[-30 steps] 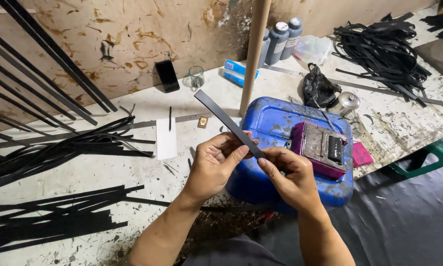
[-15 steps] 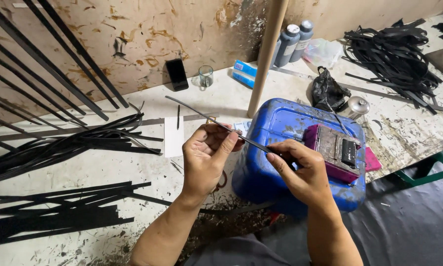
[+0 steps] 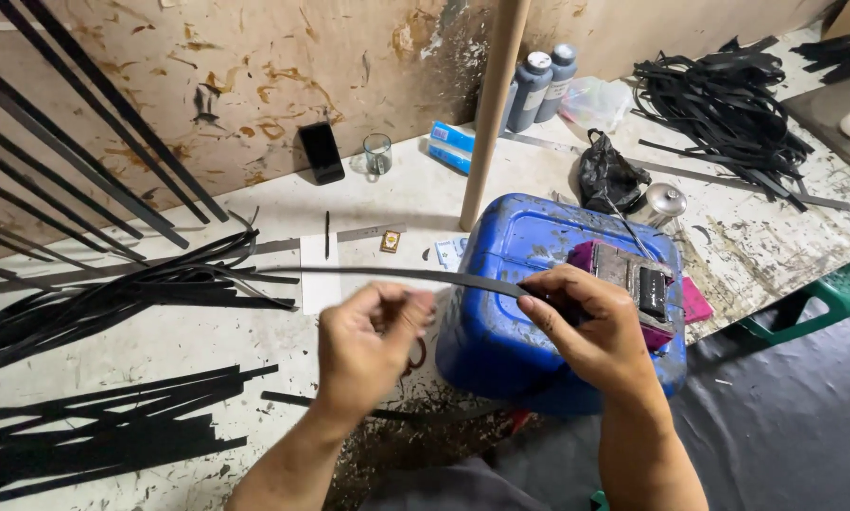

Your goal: The person smooths a black leather strip on a small block, then hangs it on a wall rack using a red clothespin. They repeat the process with another strip, smoothing it and hanging it among many other strips already drying on the rack.

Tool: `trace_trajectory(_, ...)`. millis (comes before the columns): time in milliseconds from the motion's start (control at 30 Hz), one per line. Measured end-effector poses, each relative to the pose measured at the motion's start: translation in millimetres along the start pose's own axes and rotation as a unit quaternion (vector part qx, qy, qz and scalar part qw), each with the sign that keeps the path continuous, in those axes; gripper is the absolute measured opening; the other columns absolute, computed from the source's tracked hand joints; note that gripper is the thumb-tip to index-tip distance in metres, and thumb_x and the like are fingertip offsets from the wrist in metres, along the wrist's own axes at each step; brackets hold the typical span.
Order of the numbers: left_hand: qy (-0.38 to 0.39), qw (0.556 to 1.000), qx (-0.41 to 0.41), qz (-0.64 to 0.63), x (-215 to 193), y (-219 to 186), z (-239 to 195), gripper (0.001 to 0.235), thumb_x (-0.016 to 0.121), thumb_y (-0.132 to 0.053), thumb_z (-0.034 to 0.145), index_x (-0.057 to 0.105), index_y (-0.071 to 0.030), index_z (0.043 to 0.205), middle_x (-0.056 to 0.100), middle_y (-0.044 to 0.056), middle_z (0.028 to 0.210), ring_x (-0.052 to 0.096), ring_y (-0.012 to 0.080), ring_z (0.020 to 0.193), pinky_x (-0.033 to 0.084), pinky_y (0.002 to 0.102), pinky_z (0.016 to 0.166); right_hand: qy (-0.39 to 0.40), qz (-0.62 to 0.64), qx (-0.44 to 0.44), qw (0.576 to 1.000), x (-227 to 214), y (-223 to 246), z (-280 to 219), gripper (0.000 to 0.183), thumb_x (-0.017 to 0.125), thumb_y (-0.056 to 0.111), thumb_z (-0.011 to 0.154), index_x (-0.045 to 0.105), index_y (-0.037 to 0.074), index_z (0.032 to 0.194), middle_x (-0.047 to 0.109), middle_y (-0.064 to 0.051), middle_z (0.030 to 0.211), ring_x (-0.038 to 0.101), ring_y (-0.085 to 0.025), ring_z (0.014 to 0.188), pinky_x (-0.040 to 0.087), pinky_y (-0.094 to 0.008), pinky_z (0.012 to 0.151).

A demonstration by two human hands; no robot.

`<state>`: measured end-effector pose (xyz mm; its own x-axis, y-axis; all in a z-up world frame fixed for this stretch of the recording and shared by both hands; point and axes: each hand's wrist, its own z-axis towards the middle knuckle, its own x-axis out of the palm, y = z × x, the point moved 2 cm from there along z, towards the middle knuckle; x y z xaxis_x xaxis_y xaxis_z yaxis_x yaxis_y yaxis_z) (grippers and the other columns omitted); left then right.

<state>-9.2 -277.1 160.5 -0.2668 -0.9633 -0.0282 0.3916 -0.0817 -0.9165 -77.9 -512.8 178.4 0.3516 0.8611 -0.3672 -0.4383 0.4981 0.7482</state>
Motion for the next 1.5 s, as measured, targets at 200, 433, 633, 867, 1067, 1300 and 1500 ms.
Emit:
trace_trajectory(200, 0.109, 0.897, 0.368, 0.219, 38, -10, 20, 0.038, 0.072, 0.004, 0.090, 0.065, 0.001, 0.127, 0.068, 0.021, 0.118, 0.066, 0.0420, 0.114, 0.056, 0.052, 0.099, 0.022, 0.036, -0.011, 0.999, 19, 10, 7, 0.014, 0.078, 0.005, 0.088, 0.077, -0.002, 0.100, 0.072, -0.014, 0.079, 0.059, -0.016, 0.058, 0.047, -0.029, 0.049)
trace_trajectory(433, 0.150, 0.950, 0.225, 0.157, 11, 9, 35, 0.021, 0.067, -0.002, 0.095, 0.075, -0.003, 0.115, 0.070, 0.010, 0.081, 0.072, 0.0239, 0.069, 0.062, 0.034, 0.062, 0.016, -0.008, -0.018, 1.000, -8, 12, -1, 0.013, 0.077, 0.006, 0.088, 0.076, -0.003, 0.097, 0.070, -0.014, 0.075, 0.055, -0.016, 0.054, 0.045, -0.031, 0.046)
trace_trajectory(633, 0.209, 0.908, 0.304, 0.200, 47, -22, 37, 0.028, 0.072, -0.010, 0.094, 0.071, -0.004, 0.121, 0.069, 0.009, 0.092, 0.071, 0.0294, 0.083, 0.060, 0.039, 0.071, 0.004, -0.012, -0.001, 1.000, -4, 9, -3, 0.013, 0.078, 0.007, 0.086, 0.078, 0.000, 0.097, 0.075, -0.014, 0.078, 0.061, -0.023, 0.055, 0.048, -0.034, 0.052)
trace_trajectory(867, 0.260, 0.923, 0.240, 0.153, 42, -23, 50, 0.014, 0.066, -0.011, 0.098, 0.074, -0.008, 0.110, 0.070, 0.007, 0.088, 0.070, 0.0277, 0.079, 0.058, 0.037, 0.072, -0.014, -0.056, 0.016, 0.998, -31, 15, -16, 0.011, 0.076, 0.006, 0.088, 0.076, -0.001, 0.097, 0.075, -0.015, 0.080, 0.065, -0.026, 0.059, 0.052, -0.035, 0.056)
trace_trajectory(1067, 0.328, 0.926, 0.171, 0.071, 61, -28, 50, 0.014, 0.066, -0.011, 0.099, 0.073, -0.007, 0.110, 0.071, 0.011, 0.087, 0.072, 0.0313, 0.080, 0.058, 0.037, 0.071, -0.007, -0.049, 0.027, 0.998, -31, 17, -22, 0.011, 0.075, 0.007, 0.090, 0.077, 0.001, 0.098, 0.075, -0.015, 0.081, 0.067, -0.026, 0.061, 0.053, -0.035, 0.058)
trace_trajectory(1300, 0.371, 0.918, 0.122, 0.062, 54, -39, 59, 0.018, 0.069, -0.011, 0.094, 0.073, -0.001, 0.108, 0.074, 0.019, 0.089, 0.075, 0.0347, 0.081, 0.058, 0.041, 0.071, -0.013, -0.039, 0.036, 0.999, -41, 13, -28, 0.009, 0.075, 0.006, 0.089, 0.077, 0.000, 0.096, 0.074, -0.014, 0.079, 0.068, -0.023, 0.062, 0.054, -0.034, 0.058)
trace_trajectory(1500, 0.391, 0.909, 0.127, 0.061, 60, -34, 59, 0.015, 0.069, -0.009, 0.093, 0.075, -0.005, 0.107, 0.074, 0.015, 0.085, 0.074, 0.0329, 0.079, 0.058, 0.040, 0.071, 0.010, -0.058, 0.030, 0.998, -43, 20, -32, 0.011, 0.076, 0.007, 0.088, 0.076, -0.001, 0.097, 0.076, -0.017, 0.084, 0.073, -0.032, 0.067, 0.057, -0.038, 0.064)
